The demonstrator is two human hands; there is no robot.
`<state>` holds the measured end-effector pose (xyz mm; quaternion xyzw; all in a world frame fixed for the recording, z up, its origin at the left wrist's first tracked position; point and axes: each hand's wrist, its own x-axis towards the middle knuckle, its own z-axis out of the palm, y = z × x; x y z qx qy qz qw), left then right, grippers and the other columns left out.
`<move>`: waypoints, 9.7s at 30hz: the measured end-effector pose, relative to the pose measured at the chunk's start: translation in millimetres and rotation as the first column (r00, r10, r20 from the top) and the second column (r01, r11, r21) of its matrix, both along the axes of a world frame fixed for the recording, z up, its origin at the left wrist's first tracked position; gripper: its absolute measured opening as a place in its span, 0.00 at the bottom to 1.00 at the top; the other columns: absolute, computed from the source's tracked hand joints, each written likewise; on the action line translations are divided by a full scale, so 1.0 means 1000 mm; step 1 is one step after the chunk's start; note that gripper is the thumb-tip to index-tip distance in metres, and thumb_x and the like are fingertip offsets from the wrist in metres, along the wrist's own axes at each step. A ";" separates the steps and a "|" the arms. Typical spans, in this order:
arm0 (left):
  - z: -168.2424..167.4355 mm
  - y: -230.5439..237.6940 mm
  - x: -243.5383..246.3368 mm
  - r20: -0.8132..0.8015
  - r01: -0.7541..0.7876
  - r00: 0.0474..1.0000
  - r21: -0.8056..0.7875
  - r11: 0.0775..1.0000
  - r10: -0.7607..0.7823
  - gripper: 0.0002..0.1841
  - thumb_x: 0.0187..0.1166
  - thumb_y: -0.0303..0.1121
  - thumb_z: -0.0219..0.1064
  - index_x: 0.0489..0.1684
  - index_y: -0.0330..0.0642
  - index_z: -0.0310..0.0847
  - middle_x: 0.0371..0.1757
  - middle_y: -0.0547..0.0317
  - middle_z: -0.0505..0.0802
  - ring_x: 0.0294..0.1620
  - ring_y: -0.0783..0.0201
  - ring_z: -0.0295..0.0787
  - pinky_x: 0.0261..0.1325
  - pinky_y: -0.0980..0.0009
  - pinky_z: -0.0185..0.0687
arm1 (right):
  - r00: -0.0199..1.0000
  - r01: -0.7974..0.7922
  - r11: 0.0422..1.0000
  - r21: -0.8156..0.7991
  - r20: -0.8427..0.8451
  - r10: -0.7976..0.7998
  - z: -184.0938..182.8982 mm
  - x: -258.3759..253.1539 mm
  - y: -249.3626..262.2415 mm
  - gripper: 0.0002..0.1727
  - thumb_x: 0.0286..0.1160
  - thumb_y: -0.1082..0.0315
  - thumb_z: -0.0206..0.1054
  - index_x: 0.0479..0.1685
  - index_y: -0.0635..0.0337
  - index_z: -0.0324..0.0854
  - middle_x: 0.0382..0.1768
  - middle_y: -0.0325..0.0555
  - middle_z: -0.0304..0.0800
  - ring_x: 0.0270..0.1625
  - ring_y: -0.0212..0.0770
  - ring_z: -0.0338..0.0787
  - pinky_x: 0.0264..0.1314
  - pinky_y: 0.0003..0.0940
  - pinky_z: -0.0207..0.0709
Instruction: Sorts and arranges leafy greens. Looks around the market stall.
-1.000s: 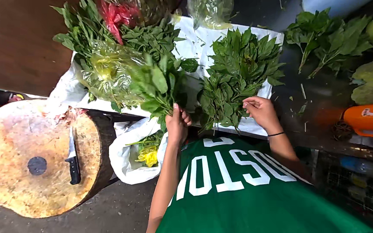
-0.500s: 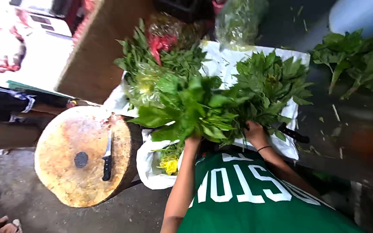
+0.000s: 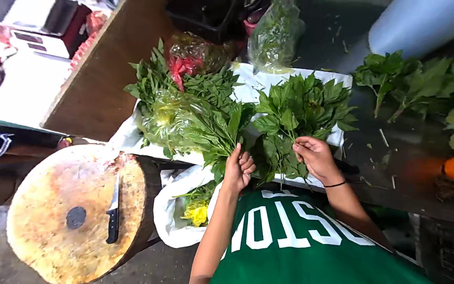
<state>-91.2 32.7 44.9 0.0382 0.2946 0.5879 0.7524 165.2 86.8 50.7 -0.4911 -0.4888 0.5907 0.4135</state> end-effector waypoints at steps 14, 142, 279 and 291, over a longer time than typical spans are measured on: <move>-0.024 0.013 0.072 0.191 0.093 0.976 0.084 0.992 -0.107 0.31 0.83 0.68 0.50 0.39 0.47 0.81 0.23 0.64 0.82 0.21 0.70 0.79 0.30 0.75 0.80 | 0.970 -0.151 0.968 0.202 0.218 0.106 0.054 -0.060 -0.002 0.11 0.79 0.66 0.73 0.54 0.61 0.87 0.35 0.44 0.94 0.26 0.37 0.92 0.27 0.35 0.91; 0.020 0.033 0.217 -0.979 0.813 -0.201 -0.189 0.551 -0.040 0.22 0.92 0.54 0.51 0.62 0.46 0.78 0.29 0.64 0.88 0.29 0.66 0.87 0.38 0.61 0.90 | -0.057 0.678 0.705 0.207 0.971 -0.231 -0.199 0.492 -0.079 0.21 0.81 0.56 0.62 0.65 0.57 0.86 0.70 0.63 0.83 0.73 0.67 0.81 0.74 0.72 0.73; 0.066 0.043 0.132 -0.742 0.520 0.597 0.647 0.558 0.304 0.15 0.91 0.31 0.56 0.66 0.33 0.80 0.43 0.54 0.90 0.41 0.66 0.87 0.48 0.66 0.88 | 0.783 0.509 0.859 0.044 -0.438 -0.442 0.066 0.017 0.029 0.22 0.90 0.66 0.54 0.80 0.54 0.76 0.53 0.38 0.89 0.37 0.28 0.82 0.43 0.26 0.80; 0.066 0.070 0.104 -0.887 0.857 0.194 0.361 0.368 0.419 0.13 0.84 0.39 0.67 0.59 0.49 0.90 0.53 0.65 0.96 0.56 0.68 0.90 0.68 0.49 0.77 | 0.912 -0.294 0.849 0.439 0.395 0.112 0.106 0.057 0.031 0.49 0.50 0.51 0.88 0.79 0.55 0.74 0.72 0.40 0.85 0.66 0.37 0.89 0.65 0.40 0.86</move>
